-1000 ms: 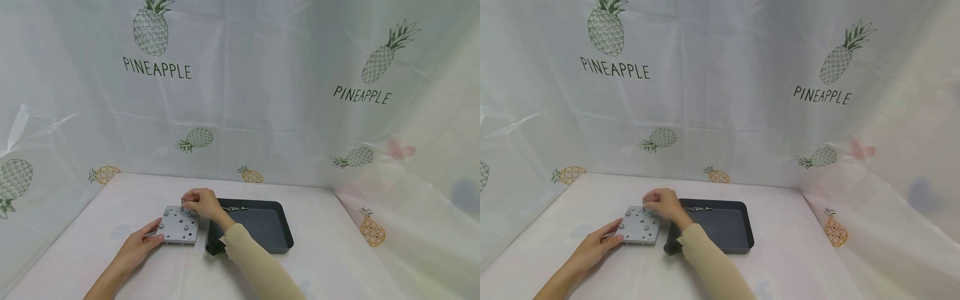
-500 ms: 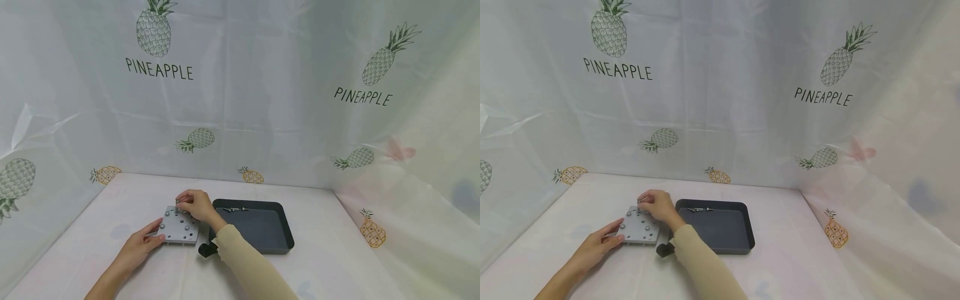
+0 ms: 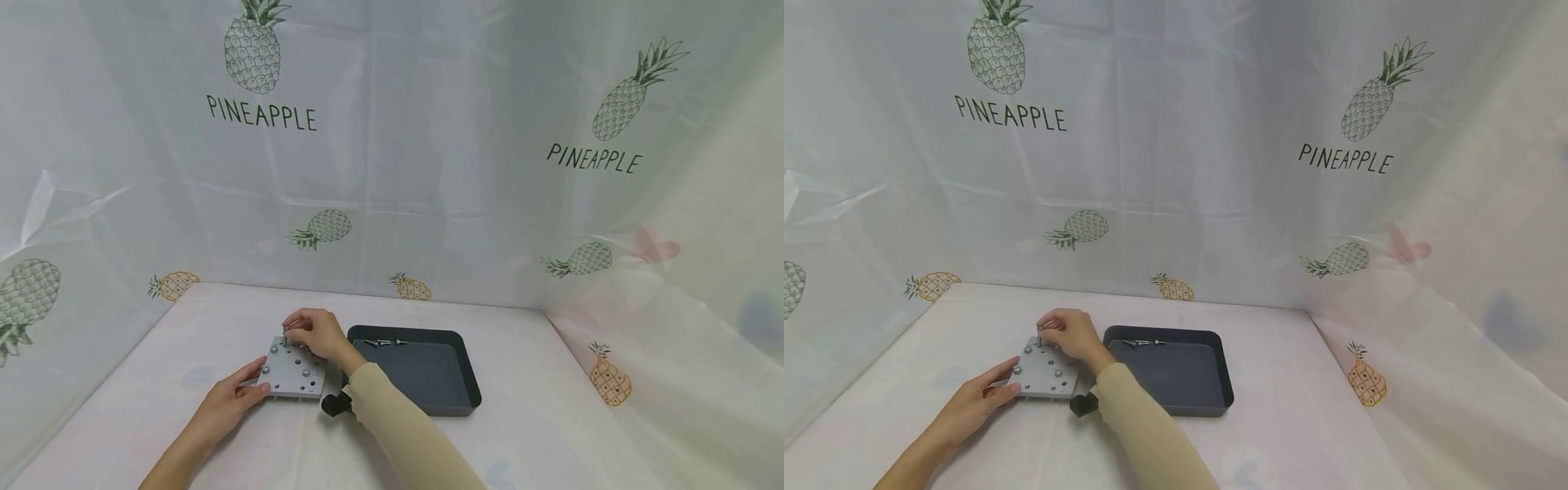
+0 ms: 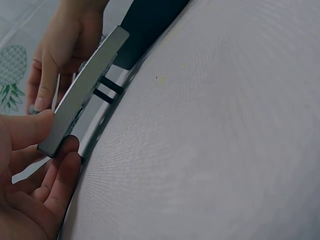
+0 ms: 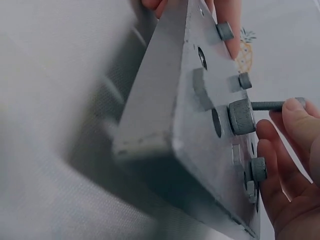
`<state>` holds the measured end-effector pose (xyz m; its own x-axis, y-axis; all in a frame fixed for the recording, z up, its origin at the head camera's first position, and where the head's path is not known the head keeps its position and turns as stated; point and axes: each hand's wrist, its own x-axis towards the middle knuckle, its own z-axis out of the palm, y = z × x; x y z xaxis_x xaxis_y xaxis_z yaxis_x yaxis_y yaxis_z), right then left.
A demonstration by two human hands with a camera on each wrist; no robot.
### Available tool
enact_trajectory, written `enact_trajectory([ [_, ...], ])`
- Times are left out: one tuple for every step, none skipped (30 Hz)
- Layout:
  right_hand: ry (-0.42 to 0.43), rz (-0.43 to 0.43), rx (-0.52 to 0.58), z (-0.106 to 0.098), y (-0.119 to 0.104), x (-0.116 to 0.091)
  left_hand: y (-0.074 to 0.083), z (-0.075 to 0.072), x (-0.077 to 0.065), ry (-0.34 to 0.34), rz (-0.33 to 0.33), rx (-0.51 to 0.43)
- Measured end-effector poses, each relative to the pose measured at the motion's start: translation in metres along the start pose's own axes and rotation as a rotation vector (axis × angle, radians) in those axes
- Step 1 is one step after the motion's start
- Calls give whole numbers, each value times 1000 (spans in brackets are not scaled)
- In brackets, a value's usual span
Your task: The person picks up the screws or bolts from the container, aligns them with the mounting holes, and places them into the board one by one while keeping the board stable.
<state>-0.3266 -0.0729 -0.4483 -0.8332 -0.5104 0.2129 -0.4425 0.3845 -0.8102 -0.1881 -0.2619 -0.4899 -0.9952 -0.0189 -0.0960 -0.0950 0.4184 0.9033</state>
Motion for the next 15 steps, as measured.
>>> enact_trajectory([
  [-4, -2, 4, 1, 0, 1, 0, 0, 0, 0, 1, 1],
  [-8, -5, 6, 1, 1, 1, 0, 0, 0, 1, 1, 0],
  [-13, -8, 7, 2, 1, 2, 0, 0, 0, 1, 2, -2],
  [-18, -12, 6, 2, 1, 3, 0, 1, 0, 3, 3, 0],
  [-21, -14, 5, 2, 1, 3, 0, 1, 0, 5, 4, -1],
  [-25, -16, 2, 2, 0, 3, -1, 1, 0, 6, 4, -1],
  [-28, -17, -2, 1, 0, 4, -1, 1, 0, 6, 6, 0],
  [-34, -18, -9, 1, -1, 4, -1, 1, 0, 7, 6, -1],
  [-39, -18, -15, 1, -1, 4, -1, 1, 0, 7, 6, -2],
  [-43, -17, -21, 0, -2, 4, -1, 1, 0, 6, 5, -4],
  [-49, -16, -27, 0, -3, 4, -1, 1, 0, 6, 4, -6],
  [-54, -15, -34, -1, -3, 5, -1, 1, 0, 4, 3, -8],
  [-62, -16, -44, -1, -4, 5, -1, 0, 0, 4, 2, -7],
  [-70, -18, -55, -1, -4, 5, -1, 0, 0, 4, 0, -7],
  [-77, -19, -65, 0, -4, 6, -2, 0, 0, 5, -1, -5],
])
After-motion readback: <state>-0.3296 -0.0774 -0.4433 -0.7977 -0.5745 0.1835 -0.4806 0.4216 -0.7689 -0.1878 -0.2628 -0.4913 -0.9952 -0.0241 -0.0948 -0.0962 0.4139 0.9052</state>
